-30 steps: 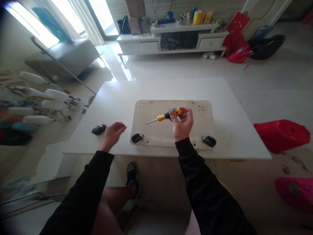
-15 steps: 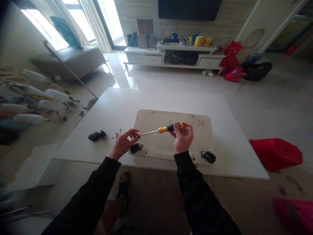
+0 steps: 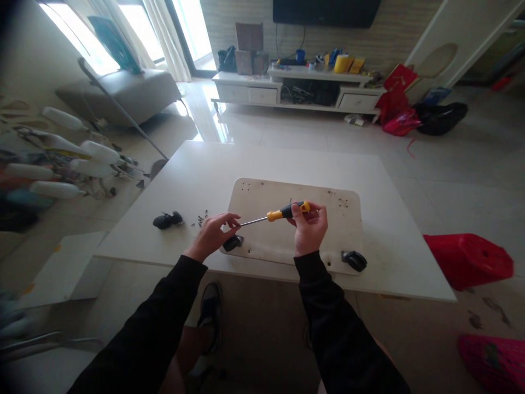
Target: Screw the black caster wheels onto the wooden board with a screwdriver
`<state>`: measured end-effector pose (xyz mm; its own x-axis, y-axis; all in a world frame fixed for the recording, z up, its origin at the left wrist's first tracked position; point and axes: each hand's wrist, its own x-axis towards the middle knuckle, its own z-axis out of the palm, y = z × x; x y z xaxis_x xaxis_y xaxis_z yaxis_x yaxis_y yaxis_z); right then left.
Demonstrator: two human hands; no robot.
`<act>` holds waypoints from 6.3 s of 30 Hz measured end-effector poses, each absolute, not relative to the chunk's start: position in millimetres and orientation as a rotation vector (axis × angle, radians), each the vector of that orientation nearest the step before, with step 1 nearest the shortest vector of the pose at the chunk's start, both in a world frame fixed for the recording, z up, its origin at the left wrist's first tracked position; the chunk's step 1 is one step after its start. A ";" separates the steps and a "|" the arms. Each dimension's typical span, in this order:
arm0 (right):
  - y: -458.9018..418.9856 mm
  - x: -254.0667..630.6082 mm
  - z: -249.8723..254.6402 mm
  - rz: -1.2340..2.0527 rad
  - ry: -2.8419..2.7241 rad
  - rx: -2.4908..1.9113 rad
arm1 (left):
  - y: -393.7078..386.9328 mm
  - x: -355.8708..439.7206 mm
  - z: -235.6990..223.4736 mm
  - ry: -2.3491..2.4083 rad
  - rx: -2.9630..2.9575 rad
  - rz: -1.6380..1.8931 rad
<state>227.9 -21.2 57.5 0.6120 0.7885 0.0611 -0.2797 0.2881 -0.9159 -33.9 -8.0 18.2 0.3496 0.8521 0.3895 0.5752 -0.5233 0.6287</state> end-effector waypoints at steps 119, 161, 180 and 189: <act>-66.4 158.2 70.1 0.083 -1.816 -0.690 | -21.9 -39.1 33.7 1.034 2.221 0.762; -60.5 154.4 64.8 0.358 -1.666 -0.649 | -25.5 -34.4 41.9 1.016 2.125 0.751; -67.1 156.0 62.4 0.221 -1.712 -0.691 | -27.2 -33.8 44.3 0.973 1.964 0.784; -68.7 158.8 61.2 0.304 -1.790 -0.600 | -26.4 -32.7 45.4 1.046 1.985 0.744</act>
<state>158.8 -68.7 61.2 -0.2037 0.5420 0.8153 0.2426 0.8347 -0.4943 -32.7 -26.4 45.4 0.4954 0.8569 0.1423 0.4154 -0.3776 0.8276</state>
